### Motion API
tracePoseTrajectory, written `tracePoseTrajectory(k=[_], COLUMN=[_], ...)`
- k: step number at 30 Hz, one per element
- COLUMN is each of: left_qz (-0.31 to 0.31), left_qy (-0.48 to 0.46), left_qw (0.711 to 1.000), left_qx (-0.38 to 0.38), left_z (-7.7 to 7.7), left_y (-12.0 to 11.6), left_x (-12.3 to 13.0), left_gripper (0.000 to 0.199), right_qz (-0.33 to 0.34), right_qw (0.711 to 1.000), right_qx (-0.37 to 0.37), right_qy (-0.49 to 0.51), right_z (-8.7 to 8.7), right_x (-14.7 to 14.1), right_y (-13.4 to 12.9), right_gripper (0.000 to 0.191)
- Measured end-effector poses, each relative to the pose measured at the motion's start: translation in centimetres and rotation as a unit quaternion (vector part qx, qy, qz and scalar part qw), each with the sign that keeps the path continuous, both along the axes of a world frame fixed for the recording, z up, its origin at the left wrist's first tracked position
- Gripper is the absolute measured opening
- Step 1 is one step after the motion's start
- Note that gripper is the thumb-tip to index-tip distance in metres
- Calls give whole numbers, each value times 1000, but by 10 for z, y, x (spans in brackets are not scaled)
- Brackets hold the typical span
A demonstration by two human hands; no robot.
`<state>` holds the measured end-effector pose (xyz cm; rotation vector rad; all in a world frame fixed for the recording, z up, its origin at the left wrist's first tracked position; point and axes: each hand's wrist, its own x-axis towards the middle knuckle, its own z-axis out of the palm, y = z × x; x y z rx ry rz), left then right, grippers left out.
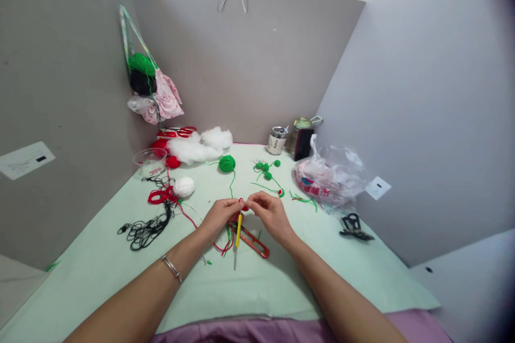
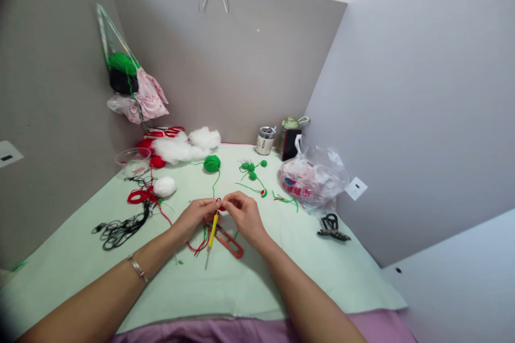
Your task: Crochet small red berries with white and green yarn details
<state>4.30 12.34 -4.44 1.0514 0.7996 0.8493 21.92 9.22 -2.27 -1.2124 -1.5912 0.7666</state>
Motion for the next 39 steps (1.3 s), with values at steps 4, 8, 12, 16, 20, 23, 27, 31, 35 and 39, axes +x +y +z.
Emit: tracePoseTrajectory(k=[4, 8, 12, 16, 20, 23, 27, 31, 35, 39], left_qz=[-19, -12, 23, 36, 23, 17, 16, 10, -3, -13], left_qy=[-9, -25, -47, -55, -63, -65, -56, -40, -25, -14], left_qw=[1000, 1000, 999, 998, 998, 998, 998, 999, 999, 1000], left_qx=[5, 5, 8, 6, 9, 14, 23, 28, 23, 18], left_z=[-5, -6, -4, 0, -2, -7, -13, -16, -18, -19], left_y=[2, 3, 1, -2, -2, 1, 3, 3, 5, 6], left_x=[-3, -3, 0, 2, 3, 3, 3, 2, 1, -2], left_gripper=[22, 19, 25, 33, 39, 42, 28, 13, 14, 22], right_qz=[33, 43, 34, 8, -11, -16, -20, -26, -24, -12], right_qw=[993, 983, 979, 981, 988, 993, 997, 998, 999, 1000], right_qx=[64, 91, 97, 86, 51, 19, 0, 5, 2, -11], right_qy=[-96, -154, -177, -171, -143, -114, -79, -52, -28, -13], right_z=[-1, -2, -4, -7, -12, -17, -20, -17, -16, -15], right_x=[-5, 0, 3, 2, 5, 6, 6, 5, 4, 4], right_y=[-10, -9, -5, -3, 4, 10, 12, 11, 10, 11], right_gripper=[15, 20, 21, 20, 15, 12, 11, 9, 13, 19])
